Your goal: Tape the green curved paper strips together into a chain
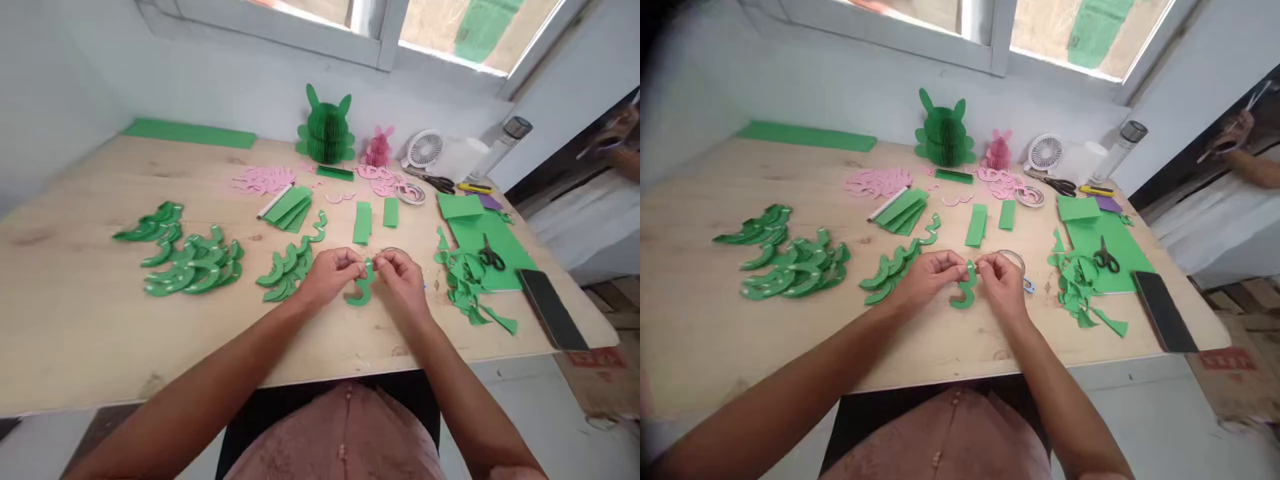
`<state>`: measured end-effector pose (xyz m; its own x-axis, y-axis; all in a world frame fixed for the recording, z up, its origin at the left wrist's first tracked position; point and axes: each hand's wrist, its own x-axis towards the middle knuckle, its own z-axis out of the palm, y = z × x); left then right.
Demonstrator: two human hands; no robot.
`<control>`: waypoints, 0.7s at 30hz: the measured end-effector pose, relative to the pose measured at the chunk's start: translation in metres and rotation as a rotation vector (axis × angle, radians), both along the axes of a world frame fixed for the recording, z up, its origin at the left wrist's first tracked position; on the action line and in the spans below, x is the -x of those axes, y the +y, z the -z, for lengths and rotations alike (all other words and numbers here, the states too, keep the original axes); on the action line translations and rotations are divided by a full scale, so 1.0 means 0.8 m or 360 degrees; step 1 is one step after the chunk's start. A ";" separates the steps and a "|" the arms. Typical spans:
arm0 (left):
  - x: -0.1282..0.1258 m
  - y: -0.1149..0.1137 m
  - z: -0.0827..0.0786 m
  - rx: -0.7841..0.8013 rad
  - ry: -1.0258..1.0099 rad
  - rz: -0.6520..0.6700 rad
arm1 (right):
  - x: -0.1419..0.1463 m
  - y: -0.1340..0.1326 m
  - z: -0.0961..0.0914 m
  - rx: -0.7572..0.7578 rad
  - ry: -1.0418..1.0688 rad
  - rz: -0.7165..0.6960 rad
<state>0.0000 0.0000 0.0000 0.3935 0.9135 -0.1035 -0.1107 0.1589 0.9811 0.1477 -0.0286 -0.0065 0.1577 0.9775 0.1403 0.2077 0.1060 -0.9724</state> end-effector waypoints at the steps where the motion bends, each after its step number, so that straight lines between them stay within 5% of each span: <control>1: 0.001 -0.001 0.000 -0.0016 -0.0006 0.0003 | 0.000 0.000 0.000 0.0003 0.0008 0.0001; 8: 0.002 -0.002 0.001 -0.0101 -0.0083 0.0017 | 0.001 -0.004 -0.001 -0.0015 -0.0015 -0.0104; 16: 0.000 -0.003 0.005 -0.0180 -0.0118 -0.0041 | 0.005 -0.011 -0.007 -0.0472 -0.0715 0.0028; 21: 0.001 -0.003 0.003 -0.0335 -0.0045 -0.0045 | 0.005 -0.012 -0.006 -0.0558 -0.0783 0.0066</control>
